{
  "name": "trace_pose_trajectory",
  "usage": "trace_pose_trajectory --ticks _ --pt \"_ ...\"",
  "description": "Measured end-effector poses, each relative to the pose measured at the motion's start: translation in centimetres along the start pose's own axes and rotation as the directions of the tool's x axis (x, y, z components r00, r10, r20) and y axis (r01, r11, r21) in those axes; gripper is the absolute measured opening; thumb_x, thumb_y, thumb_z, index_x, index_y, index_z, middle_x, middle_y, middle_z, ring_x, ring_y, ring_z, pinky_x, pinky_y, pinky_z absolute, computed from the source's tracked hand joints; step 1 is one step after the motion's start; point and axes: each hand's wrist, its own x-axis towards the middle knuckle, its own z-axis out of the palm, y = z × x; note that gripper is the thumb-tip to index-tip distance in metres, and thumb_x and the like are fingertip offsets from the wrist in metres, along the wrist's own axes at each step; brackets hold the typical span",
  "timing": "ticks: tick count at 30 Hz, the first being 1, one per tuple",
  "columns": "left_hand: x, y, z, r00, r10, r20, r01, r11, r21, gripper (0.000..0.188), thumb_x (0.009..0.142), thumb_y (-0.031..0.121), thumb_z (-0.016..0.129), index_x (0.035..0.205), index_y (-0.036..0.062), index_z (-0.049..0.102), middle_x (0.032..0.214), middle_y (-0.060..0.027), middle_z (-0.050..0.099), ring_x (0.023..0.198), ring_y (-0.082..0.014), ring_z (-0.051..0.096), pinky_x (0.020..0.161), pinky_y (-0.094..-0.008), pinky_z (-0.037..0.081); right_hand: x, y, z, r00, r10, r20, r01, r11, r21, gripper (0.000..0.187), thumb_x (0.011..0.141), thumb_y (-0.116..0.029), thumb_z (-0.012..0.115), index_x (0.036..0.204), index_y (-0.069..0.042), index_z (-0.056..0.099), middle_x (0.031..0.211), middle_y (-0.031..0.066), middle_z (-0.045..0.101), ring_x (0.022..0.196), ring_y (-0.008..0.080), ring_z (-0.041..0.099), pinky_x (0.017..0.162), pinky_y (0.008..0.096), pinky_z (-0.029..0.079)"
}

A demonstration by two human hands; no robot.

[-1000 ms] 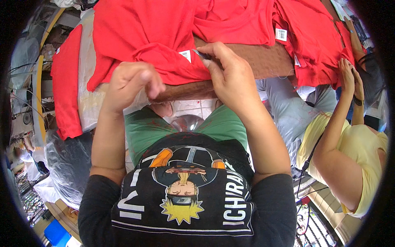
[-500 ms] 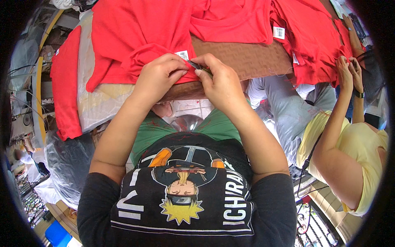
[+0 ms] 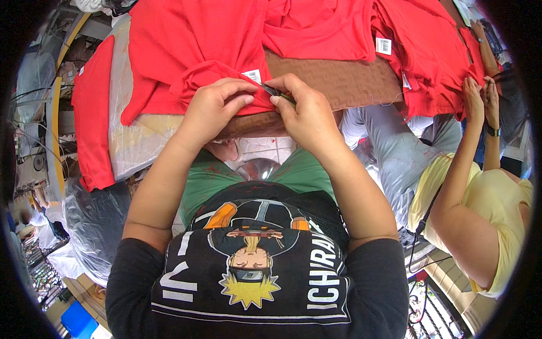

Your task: The person trims loose threads from a red shirt using small shears and handles several other shirts from a pile on the table.

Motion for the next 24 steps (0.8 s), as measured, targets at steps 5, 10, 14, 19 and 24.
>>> trace_pose_trajectory --ticks 5,10,14,19,24 --pt "-0.1 0.3 0.6 0.998 0.04 -0.053 -0.034 0.993 0.114 0.014 0.08 0.009 0.068 0.093 0.0031 0.067 0.092 -0.0109 0.067 0.086 -0.0259 0.066 0.076 -0.0331 0.052 0.0 0.0 0.0 0.994 -0.109 -0.02 0.106 0.988 -0.114 0.021 0.083 -0.004 0.061 0.104 -0.003 0.061 0.098 0.0171 0.063 0.089 0.0339 0.064 0.077 0.0394 0.05" --pt "-0.1 -0.5 0.6 0.996 0.061 -0.062 -0.056 0.995 0.08 0.012 0.08 0.008 0.068 0.09 0.0026 0.066 0.089 -0.0108 0.067 0.082 -0.0259 0.066 0.072 -0.0334 0.052 -0.3 -1.0 0.0 0.989 -0.132 0.062 0.144 0.952 -0.272 0.018 0.082 -0.005 0.06 0.1 -0.007 0.062 0.098 0.0152 0.059 0.088 0.0379 0.061 0.074 0.0449 0.049" --pt "-0.1 -0.2 0.5 0.997 0.053 -0.063 -0.047 0.996 0.08 0.011 0.08 0.006 0.066 0.09 0.0027 0.066 0.087 -0.0109 0.066 0.078 -0.0248 0.066 0.068 -0.0326 0.052 -0.3 -1.4 0.0 0.99 -0.107 0.093 0.133 0.926 -0.352 0.017 0.082 -0.005 0.06 0.099 -0.007 0.062 0.098 0.015 0.059 0.088 0.0383 0.061 0.074 0.0472 0.049" --pt "-0.3 -0.2 0.5 0.998 0.025 -0.064 -0.02 0.997 0.081 0.012 0.08 0.007 0.065 0.092 0.0029 0.065 0.087 -0.0107 0.066 0.075 -0.0236 0.066 0.066 -0.0314 0.052 -0.1 -1.7 0.2 0.99 -0.086 0.108 0.123 0.905 -0.408 0.018 0.082 -0.006 0.059 0.1 -0.007 0.062 0.098 0.0151 0.059 0.087 0.0387 0.061 0.074 0.0473 0.049" --pt "-0.1 0.0 0.3 0.999 -0.004 -0.037 0.007 0.998 0.067 0.013 0.081 0.008 0.065 0.093 0.0029 0.065 0.087 -0.0111 0.066 0.075 -0.0233 0.066 0.067 -0.0316 0.052 0.2 -1.7 0.4 0.989 -0.091 0.118 0.134 0.889 -0.438 0.016 0.083 -0.007 0.059 0.099 -0.007 0.061 0.097 0.0149 0.059 0.085 0.0389 0.061 0.072 0.0479 0.049"
